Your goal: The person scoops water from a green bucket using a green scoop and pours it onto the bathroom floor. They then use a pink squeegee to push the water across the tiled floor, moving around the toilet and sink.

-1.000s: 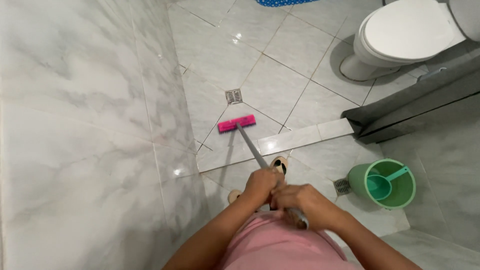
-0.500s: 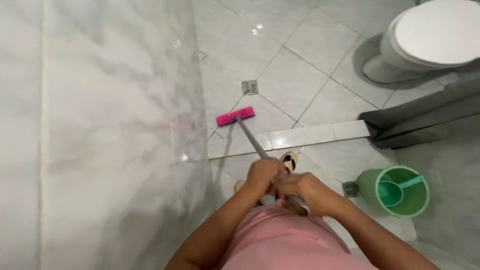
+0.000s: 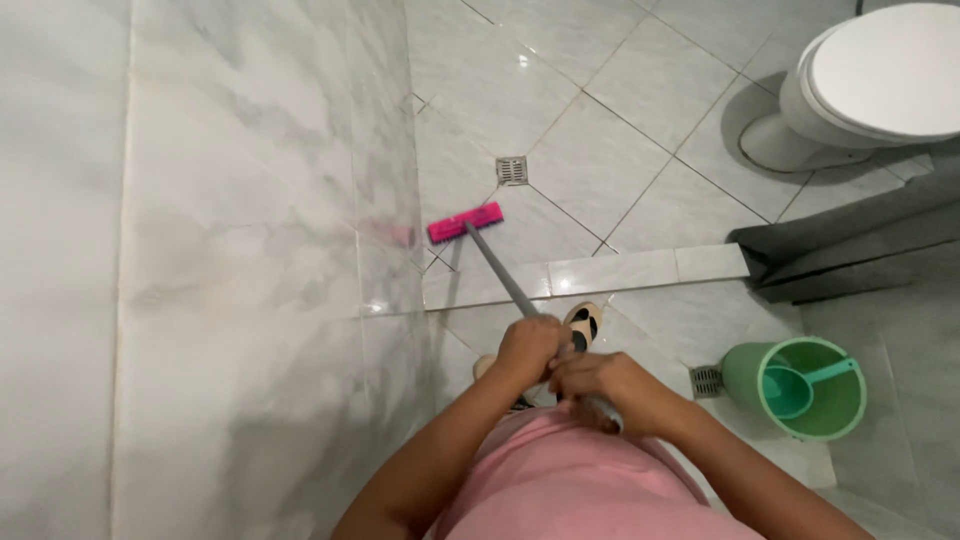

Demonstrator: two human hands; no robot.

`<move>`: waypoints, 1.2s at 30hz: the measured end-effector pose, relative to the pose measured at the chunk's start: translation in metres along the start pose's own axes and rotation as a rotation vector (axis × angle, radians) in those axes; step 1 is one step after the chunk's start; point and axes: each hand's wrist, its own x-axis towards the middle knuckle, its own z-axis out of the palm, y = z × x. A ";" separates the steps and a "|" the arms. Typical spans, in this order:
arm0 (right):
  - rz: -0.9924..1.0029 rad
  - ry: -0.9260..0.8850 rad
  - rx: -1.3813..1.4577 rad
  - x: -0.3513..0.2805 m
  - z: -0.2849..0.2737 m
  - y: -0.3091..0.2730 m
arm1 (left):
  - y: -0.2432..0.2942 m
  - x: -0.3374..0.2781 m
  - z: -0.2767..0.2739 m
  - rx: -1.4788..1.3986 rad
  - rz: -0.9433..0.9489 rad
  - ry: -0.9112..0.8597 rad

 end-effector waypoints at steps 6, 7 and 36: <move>0.032 0.191 -0.022 0.022 0.010 0.047 | -0.053 0.060 0.013 0.053 0.023 -0.007; 0.035 0.196 -0.023 0.016 0.008 0.042 | -0.048 0.060 0.019 0.054 0.030 -0.008; 0.070 0.147 -0.325 0.029 0.002 0.115 | -0.015 0.119 -0.043 -0.351 -0.405 -0.428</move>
